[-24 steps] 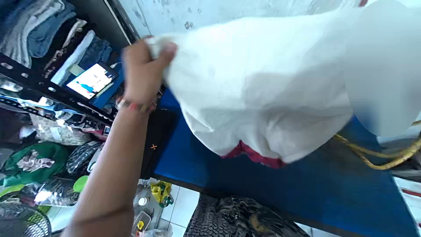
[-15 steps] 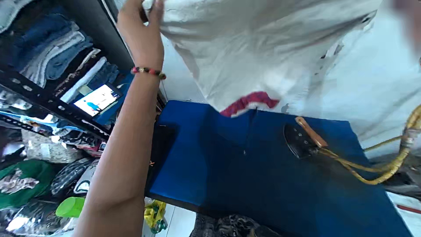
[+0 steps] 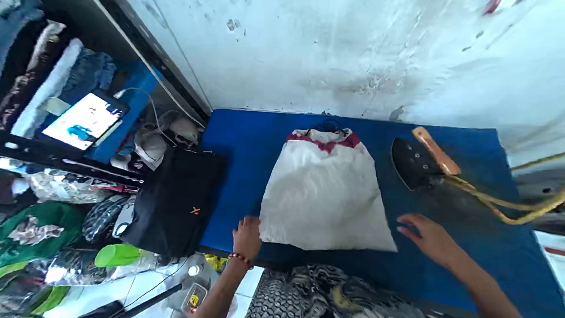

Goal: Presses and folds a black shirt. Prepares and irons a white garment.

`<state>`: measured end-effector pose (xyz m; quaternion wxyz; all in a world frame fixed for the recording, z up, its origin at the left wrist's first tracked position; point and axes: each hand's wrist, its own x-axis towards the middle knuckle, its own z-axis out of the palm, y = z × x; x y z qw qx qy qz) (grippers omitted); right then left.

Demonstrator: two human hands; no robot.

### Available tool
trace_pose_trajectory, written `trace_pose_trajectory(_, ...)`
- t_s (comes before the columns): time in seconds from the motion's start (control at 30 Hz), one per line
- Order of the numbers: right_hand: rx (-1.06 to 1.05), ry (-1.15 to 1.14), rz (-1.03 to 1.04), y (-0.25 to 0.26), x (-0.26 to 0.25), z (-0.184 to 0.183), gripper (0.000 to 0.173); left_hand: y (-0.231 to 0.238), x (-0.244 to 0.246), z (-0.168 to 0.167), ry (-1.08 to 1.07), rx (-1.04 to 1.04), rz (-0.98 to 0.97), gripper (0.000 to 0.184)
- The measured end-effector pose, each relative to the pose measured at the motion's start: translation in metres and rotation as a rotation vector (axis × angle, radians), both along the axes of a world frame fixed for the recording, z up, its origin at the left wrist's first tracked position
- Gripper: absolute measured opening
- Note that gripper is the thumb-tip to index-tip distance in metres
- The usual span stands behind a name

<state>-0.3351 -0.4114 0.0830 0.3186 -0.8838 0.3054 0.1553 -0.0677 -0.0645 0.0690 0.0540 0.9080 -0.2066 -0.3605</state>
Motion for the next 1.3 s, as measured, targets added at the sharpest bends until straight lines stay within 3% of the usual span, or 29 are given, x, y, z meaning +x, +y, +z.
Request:
trace_pose_trajectory(0.1, -0.157, -0.199, -0.025, 0.021, 0.053, -0.025, 0.030, -0.066, 0.012, 0.007, -0.152, -0.182, -0.086, 0.040)
trace_pose_trajectory(0.2, -0.263, -0.363, 0.105, 0.026, 0.115, -0.071, 0.033, -0.138, 0.035, -0.023, -0.228, -0.356, -0.235, 0.041)
trace_pose_trajectory(0.27, -0.312, -0.331, 0.173, 0.013, 0.140, -0.100, 0.043, -0.161, 0.057, -0.062, -0.295, -0.374, -0.359, 0.047)
trace_pose_trajectory(0.33, -0.285, -0.123, 0.115, -0.019, 0.144, -0.116, 0.058, -0.158, 0.081, -0.093, -0.322, -0.272, -0.373, 0.052)
trace_pose_trajectory(0.4, -0.302, -0.093, 0.002, -0.052, 0.146, -0.107, 0.049, -0.154, 0.099, -0.097, -0.376, -0.282, -0.258, 0.045)
trace_pose_trajectory(0.5, -0.342, -0.292, 0.005, -0.085, 0.178, -0.080, 0.025, -0.179, 0.123, -0.075, -0.493, -0.512, -0.167, 0.031)
trace_pose_trajectory(0.6, -0.252, -0.308, 0.273, -0.102, 0.232, -0.070, 0.048, -0.222, 0.163, -0.060, -0.309, -0.698, -0.429, 0.032)
trace_pose_trajectory(0.67, -0.135, -0.061, 0.446, -0.120, 0.267, -0.067, 0.056, -0.250, 0.193, -0.052, -0.059, -0.580, -0.650, 0.040)
trace_pose_trajectory(0.77, -0.083, 0.064, 0.474, -0.164, 0.280, -0.067, 0.025, -0.257, 0.236, -0.048, -0.020, -0.290, -0.832, 0.043)
trace_pose_trajectory(0.93, -0.047, -0.086, 0.303, -0.212, 0.259, -0.073, 0.024, -0.224, 0.289, -0.066, -0.192, -0.340, -0.699, 0.034)
trace_pose_trajectory(1.07, 0.052, -0.090, -0.053, -0.202, 0.266, -0.083, 0.025, -0.232, 0.273, -0.084, -0.237, -0.369, -0.495, 0.034)
trace_pose_trajectory(1.17, 0.302, -0.357, -0.230, -0.190, 0.261, -0.082, 0.033, -0.244, 0.257, -0.088, -0.145, -0.475, -0.233, 0.038)
trace_pose_trajectory(1.23, 0.153, -0.536, -0.193, -0.185, 0.245, -0.062, 0.042, -0.247, 0.244, -0.086, -0.183, -0.648, -0.123, 0.049)
trace_pose_trajectory(1.3, -0.238, -0.448, -0.126, -0.187, 0.208, -0.031, 0.059, -0.237, 0.222, -0.082, -0.262, -0.767, -0.044, 0.055)
